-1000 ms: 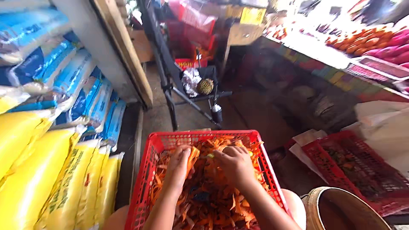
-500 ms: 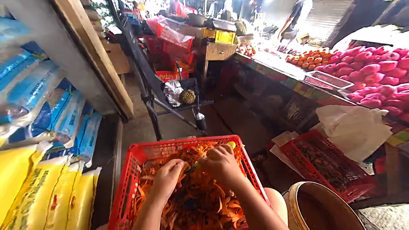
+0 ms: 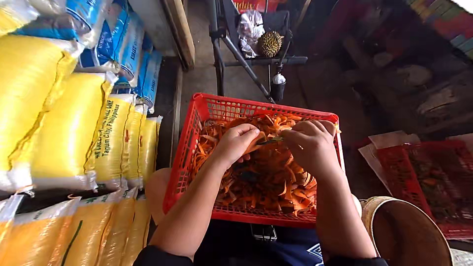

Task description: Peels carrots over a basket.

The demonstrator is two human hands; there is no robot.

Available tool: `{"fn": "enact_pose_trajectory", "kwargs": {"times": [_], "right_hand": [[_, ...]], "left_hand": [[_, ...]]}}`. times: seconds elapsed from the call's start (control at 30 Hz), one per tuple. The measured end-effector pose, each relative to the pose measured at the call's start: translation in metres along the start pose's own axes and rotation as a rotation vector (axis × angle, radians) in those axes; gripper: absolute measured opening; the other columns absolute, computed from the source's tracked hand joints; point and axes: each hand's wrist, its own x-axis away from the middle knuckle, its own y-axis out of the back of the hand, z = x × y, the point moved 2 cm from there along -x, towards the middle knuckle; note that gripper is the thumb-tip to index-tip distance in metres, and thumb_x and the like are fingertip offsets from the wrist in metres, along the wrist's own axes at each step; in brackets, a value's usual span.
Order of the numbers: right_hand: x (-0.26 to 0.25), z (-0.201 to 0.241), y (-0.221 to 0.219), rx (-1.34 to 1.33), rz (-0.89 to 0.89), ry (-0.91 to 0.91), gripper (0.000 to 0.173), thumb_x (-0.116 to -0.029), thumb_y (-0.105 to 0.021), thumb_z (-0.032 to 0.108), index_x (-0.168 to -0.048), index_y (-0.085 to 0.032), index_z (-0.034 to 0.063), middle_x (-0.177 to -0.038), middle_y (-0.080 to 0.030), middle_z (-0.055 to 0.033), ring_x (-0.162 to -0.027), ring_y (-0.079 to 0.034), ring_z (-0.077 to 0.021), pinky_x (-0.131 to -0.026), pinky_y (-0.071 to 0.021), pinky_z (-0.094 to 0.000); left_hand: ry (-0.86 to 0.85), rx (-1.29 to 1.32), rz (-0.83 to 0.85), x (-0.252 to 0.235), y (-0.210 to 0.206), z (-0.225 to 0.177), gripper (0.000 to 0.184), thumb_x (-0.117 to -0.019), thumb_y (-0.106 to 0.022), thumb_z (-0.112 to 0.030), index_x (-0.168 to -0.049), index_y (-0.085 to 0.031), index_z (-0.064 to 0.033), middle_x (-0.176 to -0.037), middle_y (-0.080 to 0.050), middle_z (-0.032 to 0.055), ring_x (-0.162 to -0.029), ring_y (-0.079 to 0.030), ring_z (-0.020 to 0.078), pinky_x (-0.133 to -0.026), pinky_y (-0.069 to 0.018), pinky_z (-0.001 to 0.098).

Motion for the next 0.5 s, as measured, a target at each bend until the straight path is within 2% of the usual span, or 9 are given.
{"fn": "enact_pose_trajectory", "kwargs": {"times": [0.17,0.5], "right_hand": [[0.0021,-0.0027,-0.0005,0.002,-0.007,0.02,0.022,-0.0969,-0.06,0.017,-0.104,-0.08,0.0116,-0.093,-0.069,-0.0133,-0.092,-0.066,-0.0324,-0.093,-0.0404,-0.0598],[0.0023,-0.0028,-0.0002,0.006,-0.036,0.015,0.022,-0.0976,-0.06,0.017,-0.105,-0.079,0.0103,-0.092,-0.07,-0.0132,-0.09,-0.065,-0.0318,-0.089,-0.0408,-0.0564]], "left_hand": [[-0.05,0.062,-0.005,0.0025,-0.0001,0.0024,0.028,-0.1109,-0.044,-0.029,-0.114,-0.065,-0.0103,-0.081,-0.065,0.0039,-0.049,-0.054,0.0047,-0.041,-0.0424,0.0172],[-0.06,0.154,-0.05,0.0022,0.0015,-0.0025,0.025,-0.1108,-0.044,-0.023,-0.109,-0.065,-0.0092,-0.081,-0.064,0.0028,-0.05,-0.055,0.004,-0.041,-0.0439,0.016]]}}
